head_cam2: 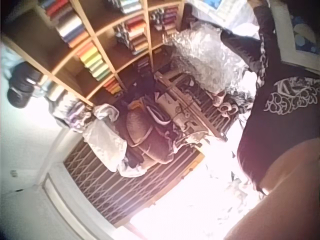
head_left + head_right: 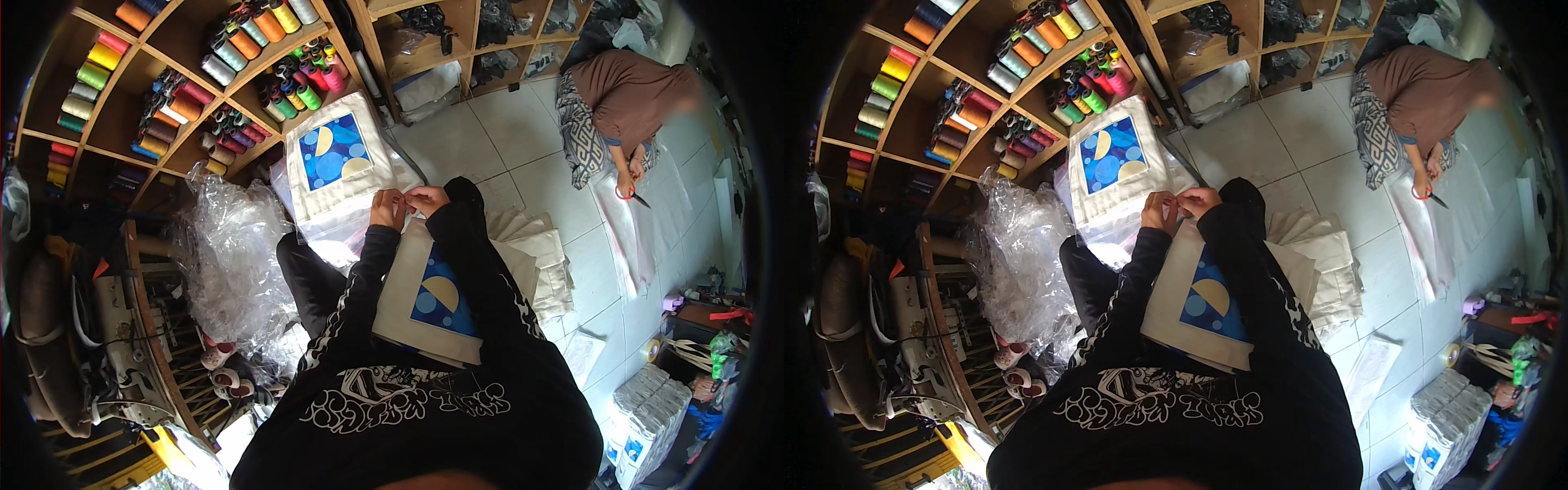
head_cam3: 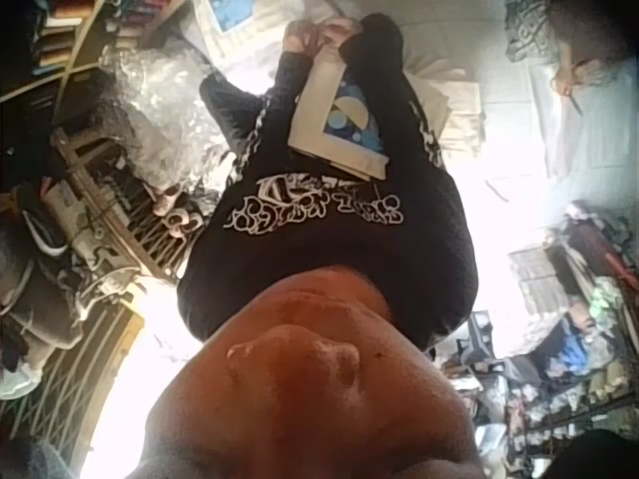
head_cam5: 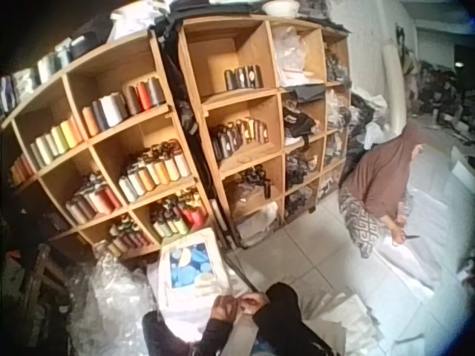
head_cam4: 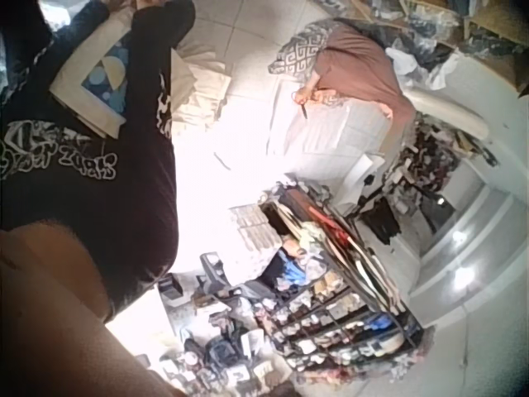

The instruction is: Packing printed tote bags into individual plastic sleeves and stacking them.

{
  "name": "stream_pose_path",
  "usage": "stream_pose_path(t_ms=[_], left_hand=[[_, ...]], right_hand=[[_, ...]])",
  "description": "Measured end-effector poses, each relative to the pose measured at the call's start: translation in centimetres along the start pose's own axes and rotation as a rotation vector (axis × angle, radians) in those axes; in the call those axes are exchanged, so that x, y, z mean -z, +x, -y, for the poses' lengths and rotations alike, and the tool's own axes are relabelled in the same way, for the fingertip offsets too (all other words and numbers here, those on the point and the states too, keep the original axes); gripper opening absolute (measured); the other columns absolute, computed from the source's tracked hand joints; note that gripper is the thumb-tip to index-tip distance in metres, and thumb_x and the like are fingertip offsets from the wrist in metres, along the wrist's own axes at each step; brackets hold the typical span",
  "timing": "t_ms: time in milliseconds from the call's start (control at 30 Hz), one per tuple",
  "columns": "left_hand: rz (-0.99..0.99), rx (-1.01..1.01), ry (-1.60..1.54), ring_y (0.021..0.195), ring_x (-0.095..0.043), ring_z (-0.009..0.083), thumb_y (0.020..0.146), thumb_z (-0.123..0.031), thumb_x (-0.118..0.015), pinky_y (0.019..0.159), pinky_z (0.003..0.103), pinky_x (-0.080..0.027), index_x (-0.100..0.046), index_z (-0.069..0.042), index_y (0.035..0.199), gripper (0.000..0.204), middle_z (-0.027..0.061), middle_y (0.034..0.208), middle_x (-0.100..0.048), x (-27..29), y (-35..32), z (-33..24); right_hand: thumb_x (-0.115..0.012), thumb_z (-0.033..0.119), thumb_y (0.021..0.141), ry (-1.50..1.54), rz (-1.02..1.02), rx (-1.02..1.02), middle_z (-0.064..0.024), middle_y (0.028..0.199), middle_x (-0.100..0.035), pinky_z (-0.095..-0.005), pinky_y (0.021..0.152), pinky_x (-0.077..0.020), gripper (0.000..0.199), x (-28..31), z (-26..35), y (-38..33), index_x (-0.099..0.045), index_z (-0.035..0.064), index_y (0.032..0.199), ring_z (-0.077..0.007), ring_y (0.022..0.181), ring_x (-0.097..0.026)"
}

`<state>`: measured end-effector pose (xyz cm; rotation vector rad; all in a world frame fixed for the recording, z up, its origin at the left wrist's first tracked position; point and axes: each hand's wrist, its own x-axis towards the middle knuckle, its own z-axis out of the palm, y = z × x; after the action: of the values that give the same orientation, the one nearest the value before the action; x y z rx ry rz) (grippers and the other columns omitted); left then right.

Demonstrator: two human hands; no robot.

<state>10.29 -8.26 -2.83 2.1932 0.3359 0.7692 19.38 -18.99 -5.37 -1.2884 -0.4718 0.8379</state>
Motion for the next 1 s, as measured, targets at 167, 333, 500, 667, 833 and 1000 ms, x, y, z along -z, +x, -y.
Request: stream_pose_path(t_ms=[167, 333, 500, 667, 833, 1000], left_hand=[[0.004, -0.008, 0.007, 0.069, -0.056, 0.0300, 0.075, -0.002, -0.058, 0.064, 0.037, -0.046, -0.055, -0.002, 0.082, 0.008, 0.0143, 0.076, -0.055, 0.3, 0.1, -0.2], [-0.011, -0.059, 0.052, 0.068, -0.056, 0.0307, 0.074, -0.001, -0.059, 0.064, 0.037, -0.046, -0.055, -0.002, 0.082, 0.008, 0.0144, 0.075, -0.055, 0.3, 0.3, -0.3], [-0.019, -0.084, 0.048, 0.069, -0.057, 0.0309, 0.073, -0.001, -0.060, 0.063, 0.037, -0.046, -0.055, -0.002, 0.081, 0.009, 0.0140, 0.075, -0.055, 0.0, 0.3, -0.3], [-0.056, -0.031, -0.008, 0.069, -0.060, 0.0284, 0.073, -0.001, -0.061, 0.062, 0.035, -0.048, -0.055, -0.002, 0.081, 0.010, 0.0133, 0.076, -0.058, 0.3, 0.0, -0.5], [-0.032, 0.064, -0.019, 0.066, -0.062, 0.0228, 0.072, -0.001, -0.062, 0.062, 0.031, -0.049, -0.056, -0.002, 0.084, 0.014, 0.0119, 0.076, -0.059, 0.6, 0.2, -1.1], [0.006, 0.037, -0.027, 0.065, -0.063, 0.0211, 0.070, 0.000, -0.062, 0.062, 0.029, -0.049, -0.056, -0.003, 0.084, 0.016, 0.0106, 0.074, -0.059, 0.8, 0.6, -1.0]], right_hand=[[-0.059, 0.003, 0.084, -0.004, 0.015, 0.005, -0.0086, 0.078, -0.062, -0.0244, 0.062, -0.0460, 0.016, 0.0, 0.3, 0.0, -0.060, -0.0081, 0.095, -0.0121, 0.067, -0.056], [-0.059, 0.003, 0.084, 0.003, -0.009, 0.021, -0.0081, 0.078, -0.062, -0.0241, 0.062, -0.0459, 0.016, -0.3, 0.5, -0.1, -0.060, -0.0079, 0.095, -0.0119, 0.066, -0.056], [-0.058, 0.004, 0.084, 0.035, -0.007, 0.026, -0.0072, 0.079, -0.062, -0.0225, 0.061, -0.0449, 0.016, 0.0, 0.4, 0.0, -0.061, -0.0068, 0.096, -0.0108, 0.065, -0.055], [-0.060, 0.005, 0.083, 0.079, -0.002, 0.018, -0.0073, 0.079, -0.065, -0.0220, 0.059, -0.0471, 0.014, -0.2, 0.7, 0.1, -0.063, -0.0049, 0.093, -0.0101, 0.064, -0.058], [-0.061, 0.006, 0.083, 0.084, 0.016, 0.047, -0.0068, 0.079, -0.065, -0.0220, 0.059, -0.0472, 0.015, 0.1, 0.1, 0.2, -0.064, -0.0044, 0.093, -0.0097, 0.064, -0.058], [-0.061, 0.006, 0.083, 0.047, 0.056, 0.048, -0.0057, 0.076, -0.065, -0.0221, 0.057, -0.0468, 0.013, 0.2, -0.2, 0.4, -0.064, -0.0031, 0.091, -0.0093, 0.061, -0.057]])
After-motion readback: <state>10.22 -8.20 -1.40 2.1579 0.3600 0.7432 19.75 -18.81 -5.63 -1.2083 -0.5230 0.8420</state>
